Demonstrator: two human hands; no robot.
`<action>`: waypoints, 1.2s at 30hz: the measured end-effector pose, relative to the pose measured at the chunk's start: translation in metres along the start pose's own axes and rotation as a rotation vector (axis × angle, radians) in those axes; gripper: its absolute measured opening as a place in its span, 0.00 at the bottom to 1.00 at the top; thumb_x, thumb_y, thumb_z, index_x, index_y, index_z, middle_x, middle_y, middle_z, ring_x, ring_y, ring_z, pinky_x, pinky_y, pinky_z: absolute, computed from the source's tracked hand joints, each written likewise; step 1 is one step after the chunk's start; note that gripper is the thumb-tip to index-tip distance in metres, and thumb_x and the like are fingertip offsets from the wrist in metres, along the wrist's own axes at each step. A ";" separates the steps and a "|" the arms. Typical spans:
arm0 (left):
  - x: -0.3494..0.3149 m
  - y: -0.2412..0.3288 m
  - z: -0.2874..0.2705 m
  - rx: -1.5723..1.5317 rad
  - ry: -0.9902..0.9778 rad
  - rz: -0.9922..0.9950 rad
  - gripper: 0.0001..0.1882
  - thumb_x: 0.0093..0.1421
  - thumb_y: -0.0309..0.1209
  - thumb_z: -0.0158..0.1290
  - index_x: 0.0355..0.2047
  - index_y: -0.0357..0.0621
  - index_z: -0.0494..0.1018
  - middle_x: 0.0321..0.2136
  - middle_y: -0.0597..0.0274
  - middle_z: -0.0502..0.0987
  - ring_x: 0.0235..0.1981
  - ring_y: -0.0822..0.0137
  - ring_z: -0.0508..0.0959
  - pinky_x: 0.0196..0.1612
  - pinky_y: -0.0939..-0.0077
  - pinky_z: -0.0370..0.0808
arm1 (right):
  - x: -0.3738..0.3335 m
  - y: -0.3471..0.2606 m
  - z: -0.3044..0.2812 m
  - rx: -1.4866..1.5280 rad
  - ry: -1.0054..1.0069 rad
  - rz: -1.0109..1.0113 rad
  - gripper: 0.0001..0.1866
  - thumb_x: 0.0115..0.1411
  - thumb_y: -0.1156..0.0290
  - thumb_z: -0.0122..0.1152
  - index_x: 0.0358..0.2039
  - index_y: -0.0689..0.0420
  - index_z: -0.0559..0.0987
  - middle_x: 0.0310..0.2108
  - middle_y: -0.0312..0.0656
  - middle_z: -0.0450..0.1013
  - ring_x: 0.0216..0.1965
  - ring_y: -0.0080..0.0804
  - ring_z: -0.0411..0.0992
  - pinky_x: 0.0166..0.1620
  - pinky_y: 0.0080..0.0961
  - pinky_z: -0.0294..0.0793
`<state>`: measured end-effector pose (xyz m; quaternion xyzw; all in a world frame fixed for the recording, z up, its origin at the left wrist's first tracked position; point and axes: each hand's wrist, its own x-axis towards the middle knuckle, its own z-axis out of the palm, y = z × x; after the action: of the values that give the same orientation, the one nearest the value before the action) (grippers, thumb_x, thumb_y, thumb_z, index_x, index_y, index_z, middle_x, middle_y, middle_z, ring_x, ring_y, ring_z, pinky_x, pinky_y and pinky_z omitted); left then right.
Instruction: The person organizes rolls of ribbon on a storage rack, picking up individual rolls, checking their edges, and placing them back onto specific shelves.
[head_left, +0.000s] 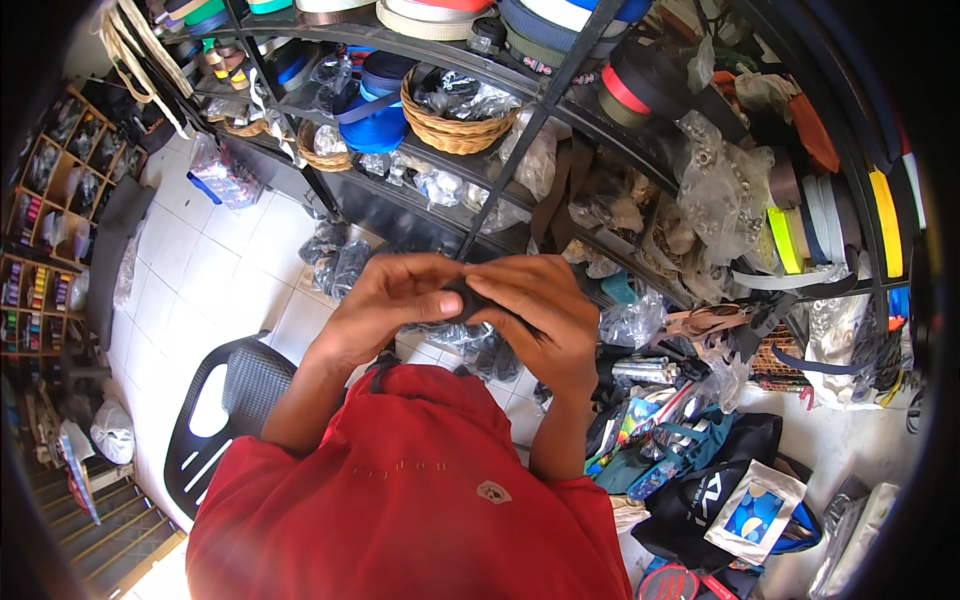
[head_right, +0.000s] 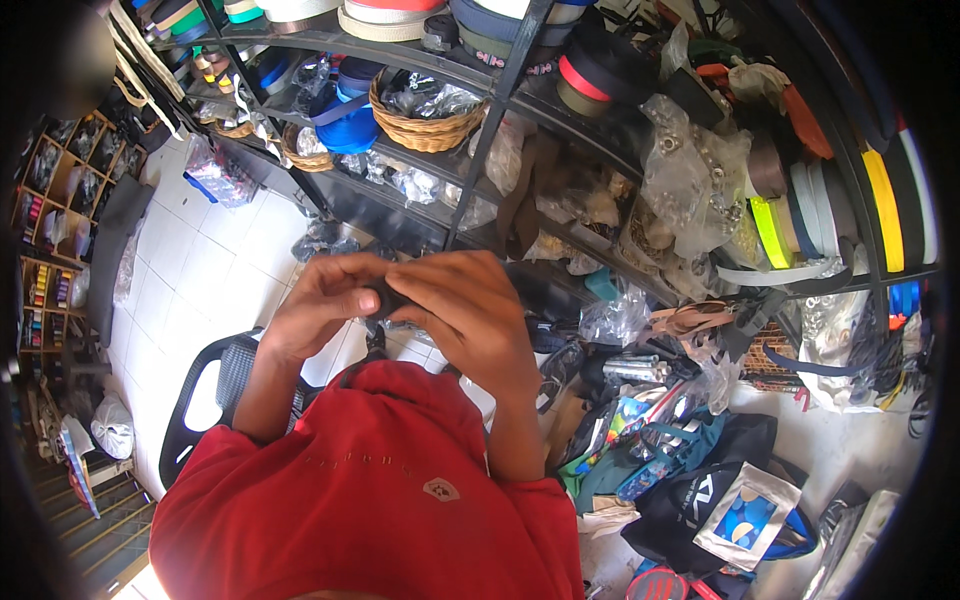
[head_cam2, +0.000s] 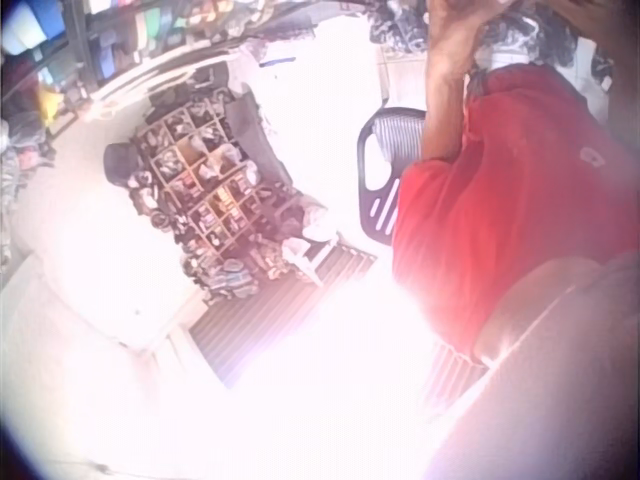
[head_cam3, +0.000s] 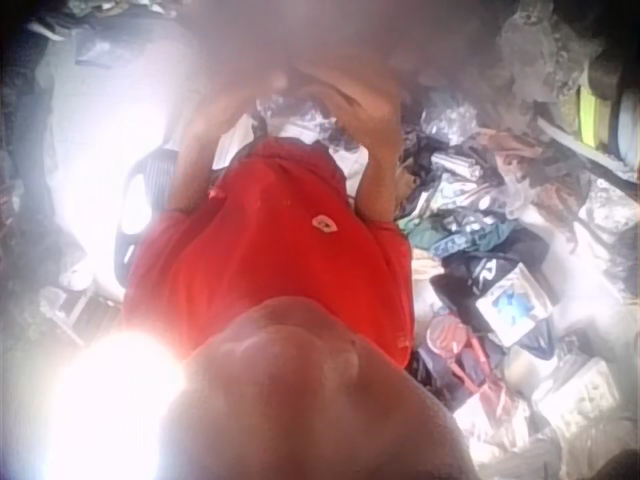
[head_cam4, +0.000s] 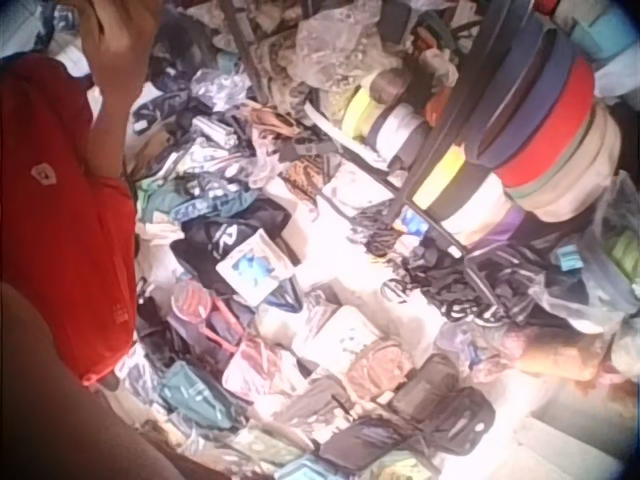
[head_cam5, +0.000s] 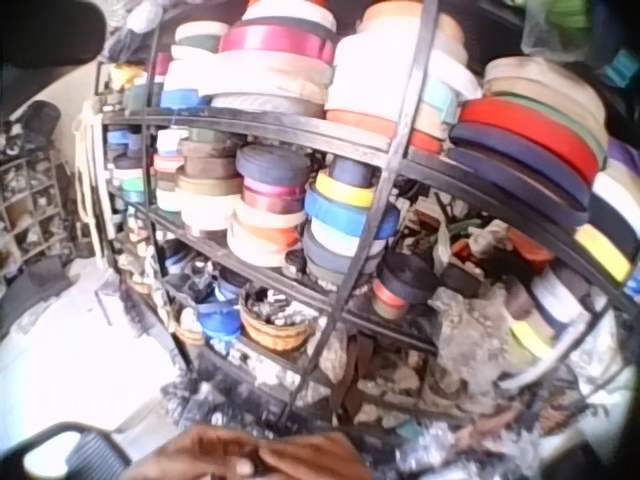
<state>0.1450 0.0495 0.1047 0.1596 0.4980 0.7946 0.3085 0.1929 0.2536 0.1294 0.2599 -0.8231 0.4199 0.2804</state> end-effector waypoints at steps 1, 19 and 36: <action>0.001 -0.003 0.003 -0.031 0.022 0.043 0.21 0.63 0.32 0.60 0.52 0.29 0.73 0.42 0.54 0.80 0.44 0.68 0.80 0.50 0.73 0.75 | 0.000 -0.001 0.004 -0.020 0.034 -0.009 0.18 0.45 0.77 0.73 0.40 0.62 0.83 0.38 0.43 0.81 0.40 0.39 0.78 0.43 0.33 0.72; -0.003 0.000 0.018 -0.271 0.128 0.170 0.22 0.67 0.33 0.54 0.55 0.27 0.68 0.47 0.51 0.77 0.49 0.65 0.77 0.54 0.67 0.73 | 0.001 -0.006 0.028 -0.105 0.369 -0.120 0.16 0.42 0.85 0.71 0.35 0.65 0.84 0.34 0.46 0.80 0.36 0.41 0.79 0.38 0.32 0.80; -0.003 -0.003 0.026 -0.360 0.164 0.207 0.20 0.64 0.30 0.57 0.52 0.35 0.67 0.43 0.56 0.78 0.46 0.68 0.78 0.53 0.69 0.73 | 0.001 -0.007 0.040 -0.106 0.389 -0.103 0.14 0.42 0.89 0.72 0.31 0.65 0.82 0.30 0.46 0.78 0.31 0.41 0.78 0.35 0.31 0.79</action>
<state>0.1631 0.0666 0.1137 0.0868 0.3524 0.9084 0.2074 0.1870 0.2157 0.1146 0.2007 -0.7599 0.4035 0.4685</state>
